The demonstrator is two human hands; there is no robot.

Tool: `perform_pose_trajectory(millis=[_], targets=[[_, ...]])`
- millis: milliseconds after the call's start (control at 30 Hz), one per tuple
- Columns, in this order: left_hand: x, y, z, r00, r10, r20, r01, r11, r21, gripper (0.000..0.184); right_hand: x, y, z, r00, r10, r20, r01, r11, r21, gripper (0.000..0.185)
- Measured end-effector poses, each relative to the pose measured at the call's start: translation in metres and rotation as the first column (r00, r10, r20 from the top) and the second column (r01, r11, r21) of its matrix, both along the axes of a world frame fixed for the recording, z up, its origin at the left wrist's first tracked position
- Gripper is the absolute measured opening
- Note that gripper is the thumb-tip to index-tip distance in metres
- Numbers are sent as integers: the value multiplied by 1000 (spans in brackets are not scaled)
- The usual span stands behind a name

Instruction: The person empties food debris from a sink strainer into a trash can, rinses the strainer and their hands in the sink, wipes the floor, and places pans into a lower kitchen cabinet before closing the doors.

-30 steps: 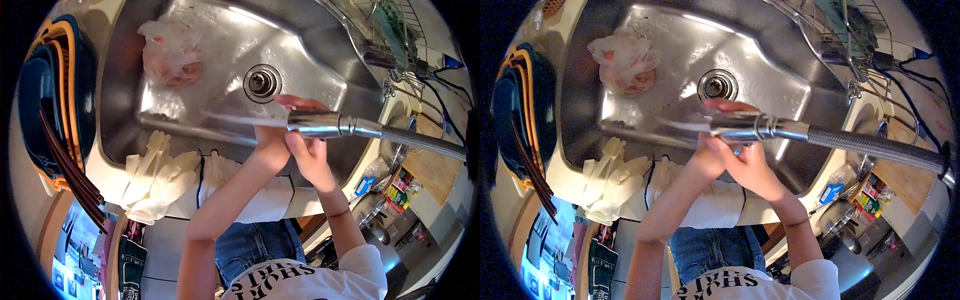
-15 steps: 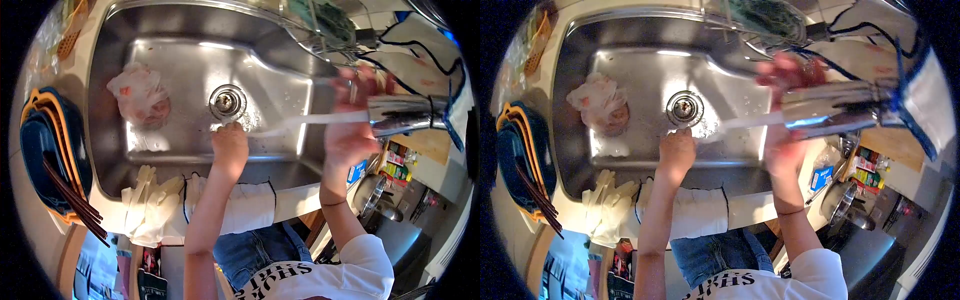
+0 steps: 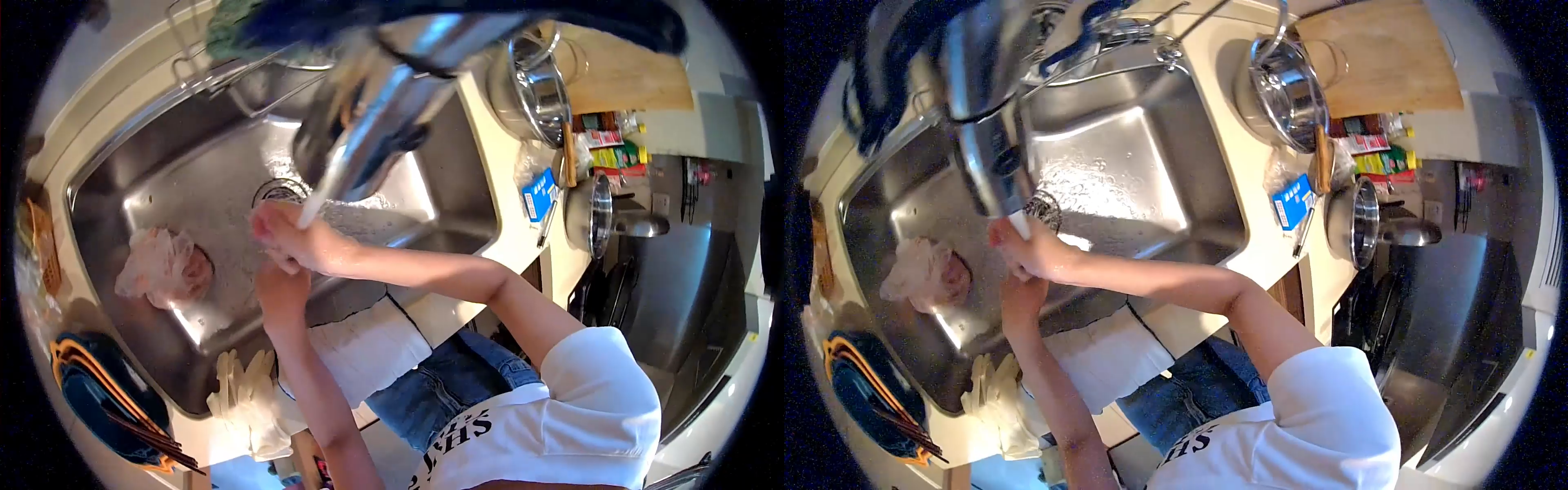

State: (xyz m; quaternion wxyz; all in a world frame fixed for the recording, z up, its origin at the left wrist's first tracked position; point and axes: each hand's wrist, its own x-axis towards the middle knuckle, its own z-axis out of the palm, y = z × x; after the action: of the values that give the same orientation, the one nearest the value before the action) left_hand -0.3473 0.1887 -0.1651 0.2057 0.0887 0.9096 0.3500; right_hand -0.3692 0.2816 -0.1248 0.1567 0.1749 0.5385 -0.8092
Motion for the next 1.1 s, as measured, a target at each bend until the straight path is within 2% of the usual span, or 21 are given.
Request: perform_pose_trajectory(millis=[33, 100, 133, 167, 200, 267, 333, 400, 467, 567, 600, 733, 800, 833, 867, 900, 933, 967, 1000, 1033, 1100], targets=[[-3, 4, 0, 967, 86, -242, -55, 990, 130, 18, -1, 7, 5, 994, 50, 93, -28, 973, -230, 21], [-10, 10, -1, 874, 179, -453, -54, 959, 277, 18, 6, 21, -11, 994, 64, -87, -65, 998, -7, 22], [-17, 10, -4, 943, 85, -323, -46, 991, 127, 20, 8, 29, -9, 960, 139, -241, -83, 970, 227, 36], [-20, 12, -3, 984, 12, -175, -18, 999, -33, 22, 6, 41, -5, 994, 106, -34, -97, 973, 209, 55], [-22, 15, 5, 983, -7, -183, 0, 999, -42, 22, 4, 52, -22, 996, 59, -64, -33, 936, 351, 60], [-34, 23, 26, 958, 89, 271, -95, 995, 9, 29, -6, 80, -50, 935, -185, -302, 224, 969, 100, 59], [-37, 24, 14, 927, 139, 350, -243, 930, 274, 26, -27, 112, -41, 872, -253, -418, 390, 877, 282, 59], [-31, 29, -6, 783, 126, 610, -582, 497, 644, 21, -46, 129, 5, 785, -442, -434, 581, 767, 271, 61], [-33, 33, -8, 736, 143, 662, -637, 477, 606, 20, -70, 163, -7, 634, -424, -647, 750, 541, 380, 63], [-38, 32, 7, 648, 94, 756, -718, 409, 564, 17, -94, 185, 22, 609, -450, -653, 760, 566, 320, 58], [-38, 32, 12, 603, 32, 797, -748, 371, 551, 18, -107, 193, 16, 573, -499, -650, 728, 674, 125, 56], [-40, 25, 44, 760, 59, 647, -563, 558, 610, 23, -97, 183, 39, 533, -475, -700, 692, 721, 37, 60], [-33, 6, 64, 679, 199, 707, -708, 433, 558, 21, -67, 192, 49, 796, -105, -596, 504, 660, 557, 45], [-33, -17, 68, 713, -27, 701, -641, 380, 666, 25, -52, 192, 52, 788, -122, -603, 522, 651, 551, 45], [-36, -34, 70, 714, -254, 653, -582, 303, 755, 30, -35, 191, 54, 864, -16, -504, 222, 910, 351, 43], [-38, -30, 71, 710, -274, 649, -571, 316, 758, 30, -19, 190, 55, 886, 132, -444, -111, 991, 73, 41], [-37, -25, 71, 614, -516, 597, -659, 81, 748, 26, -5, 189, 54, 855, 287, -432, -414, 879, -235, 41], [-33, -24, 71, 518, -715, 470, -758, -129, 639, 25, -1, 184, 25, 888, 312, -339, -452, 733, -508, 42], [-28, -27, 36, 411, -747, 522, -841, -90, 533, 33, 2, 176, -8, 895, 364, -258, -425, 519, -742, 43], [-20, -26, 42, 404, -747, 529, -843, -80, 532, 33, 13, 170, -16, 898, 355, -258, -419, 517, -746, 43], [-5, -17, 64, 558, -529, 639, -625, 239, 743, 27, 31, 152, -22, 854, 412, -317, -518, 724, -455, 45]])
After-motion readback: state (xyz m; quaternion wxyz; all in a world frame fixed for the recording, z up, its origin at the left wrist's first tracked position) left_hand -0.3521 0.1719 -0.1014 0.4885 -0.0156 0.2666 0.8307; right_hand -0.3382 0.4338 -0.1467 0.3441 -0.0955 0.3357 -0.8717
